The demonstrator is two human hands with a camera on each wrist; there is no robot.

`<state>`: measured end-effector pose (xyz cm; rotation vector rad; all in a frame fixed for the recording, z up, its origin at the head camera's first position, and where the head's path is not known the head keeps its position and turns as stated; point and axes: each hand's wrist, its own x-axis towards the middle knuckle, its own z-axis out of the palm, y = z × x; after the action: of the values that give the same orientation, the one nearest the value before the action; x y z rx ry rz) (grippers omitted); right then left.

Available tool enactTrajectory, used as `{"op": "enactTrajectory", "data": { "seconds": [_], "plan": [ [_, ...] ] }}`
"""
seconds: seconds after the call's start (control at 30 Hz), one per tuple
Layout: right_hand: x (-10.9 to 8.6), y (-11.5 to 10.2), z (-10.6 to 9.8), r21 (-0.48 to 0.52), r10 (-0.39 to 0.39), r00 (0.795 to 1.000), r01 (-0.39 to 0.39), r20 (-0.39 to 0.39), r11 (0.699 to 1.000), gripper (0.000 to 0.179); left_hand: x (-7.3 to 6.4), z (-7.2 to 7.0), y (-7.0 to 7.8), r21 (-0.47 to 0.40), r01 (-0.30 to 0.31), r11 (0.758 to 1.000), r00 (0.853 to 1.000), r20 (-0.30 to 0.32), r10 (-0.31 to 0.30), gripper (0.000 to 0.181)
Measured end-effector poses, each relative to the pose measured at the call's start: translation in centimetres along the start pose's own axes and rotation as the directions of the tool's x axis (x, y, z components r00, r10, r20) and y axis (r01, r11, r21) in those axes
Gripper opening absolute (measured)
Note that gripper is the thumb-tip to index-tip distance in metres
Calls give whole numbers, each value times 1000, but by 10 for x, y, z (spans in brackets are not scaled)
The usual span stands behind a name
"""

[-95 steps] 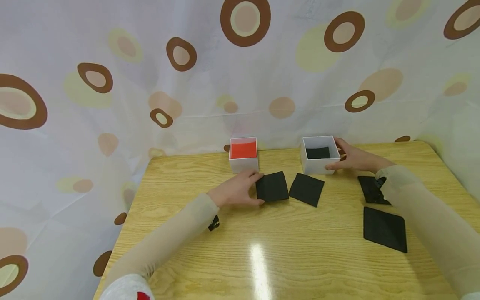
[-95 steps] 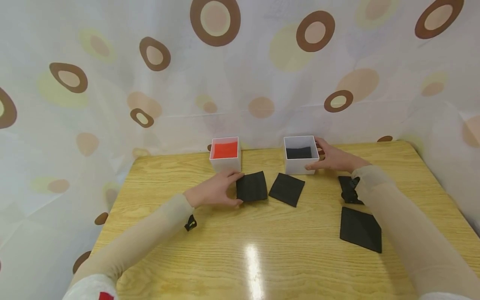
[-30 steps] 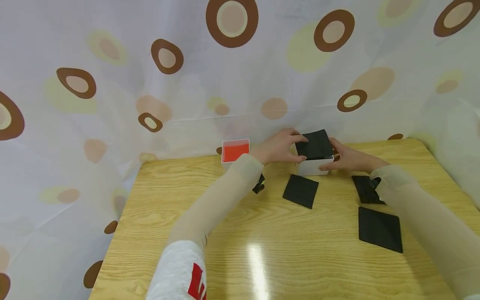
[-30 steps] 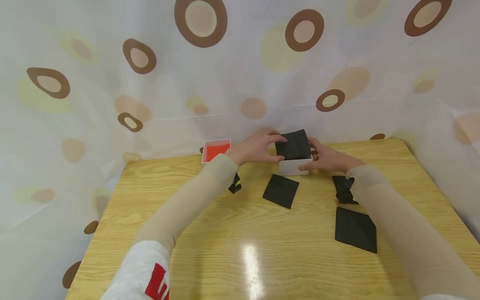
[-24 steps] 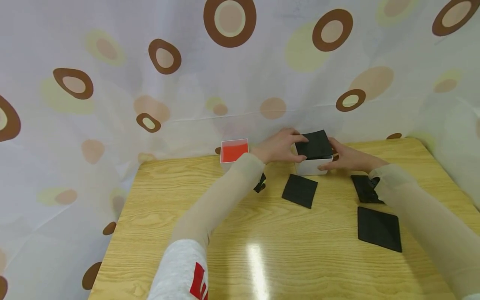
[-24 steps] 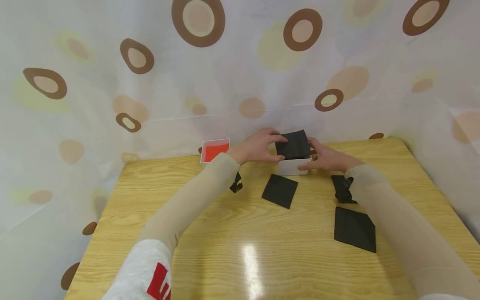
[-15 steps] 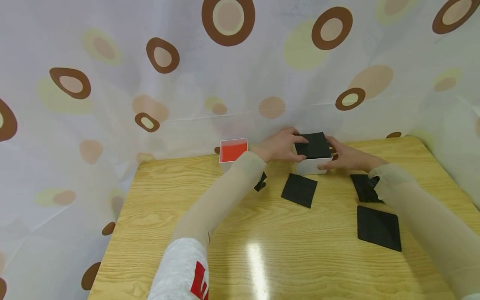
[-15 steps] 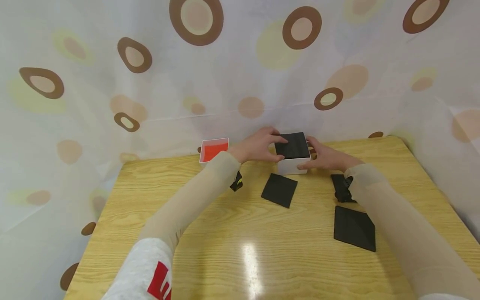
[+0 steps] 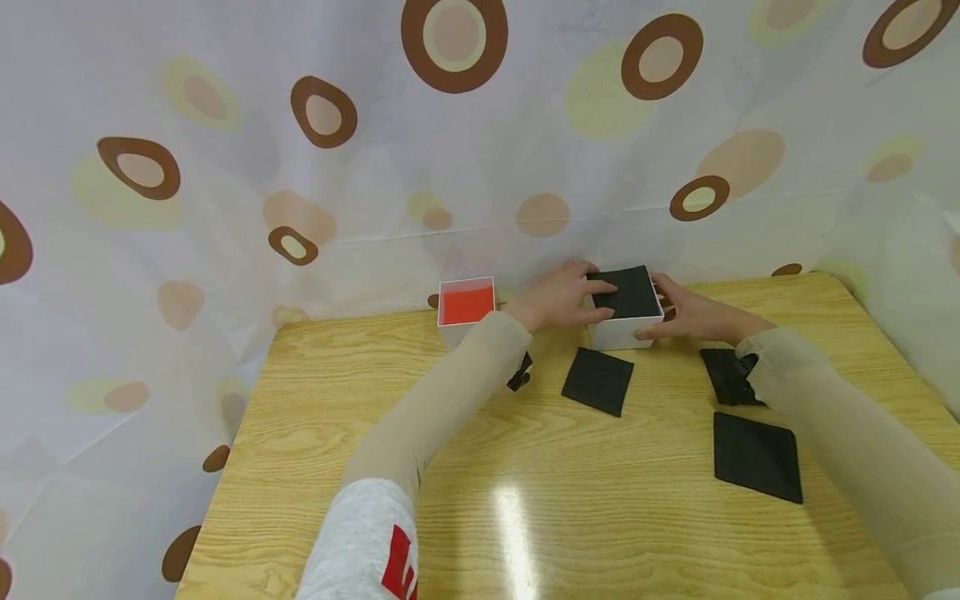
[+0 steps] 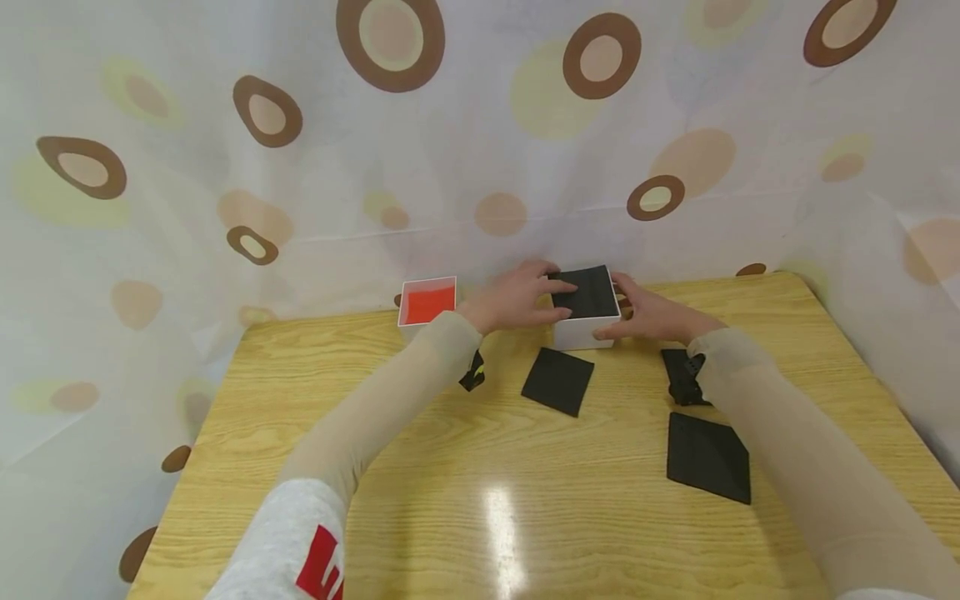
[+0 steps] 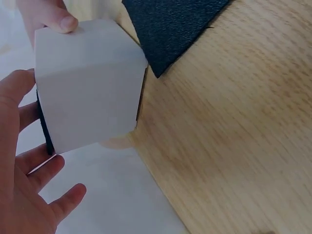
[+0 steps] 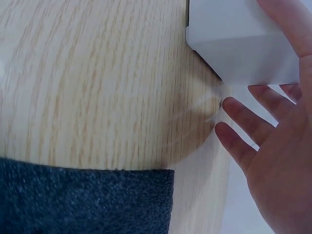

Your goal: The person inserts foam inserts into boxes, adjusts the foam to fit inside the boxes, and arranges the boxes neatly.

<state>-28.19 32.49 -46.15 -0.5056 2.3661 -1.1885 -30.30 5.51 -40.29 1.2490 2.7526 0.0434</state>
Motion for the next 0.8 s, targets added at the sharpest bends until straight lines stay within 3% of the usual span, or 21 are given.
{"op": "enactTrajectory", "data": {
  "seconds": [0.27, 0.53, 0.8],
  "plan": [
    [1, 4, 0, -10, 1, 1000, -1, -4, 1000, 103, -3, 12, 4, 38, 30, 999, 1000, -1, -30, 63],
    [0, 3, 1, 13, -22, 1000, 22, 5, 1000, 100, -10, 21, 12, 196, -49, 979, 990, -124, 74, 67],
    [-1, 0, 0, 1, -20, 1000, 20, 2, 1000, 102, -9, 24, 15, 191, -46, 980, 992, -107, 68, 64]
  ]
}}
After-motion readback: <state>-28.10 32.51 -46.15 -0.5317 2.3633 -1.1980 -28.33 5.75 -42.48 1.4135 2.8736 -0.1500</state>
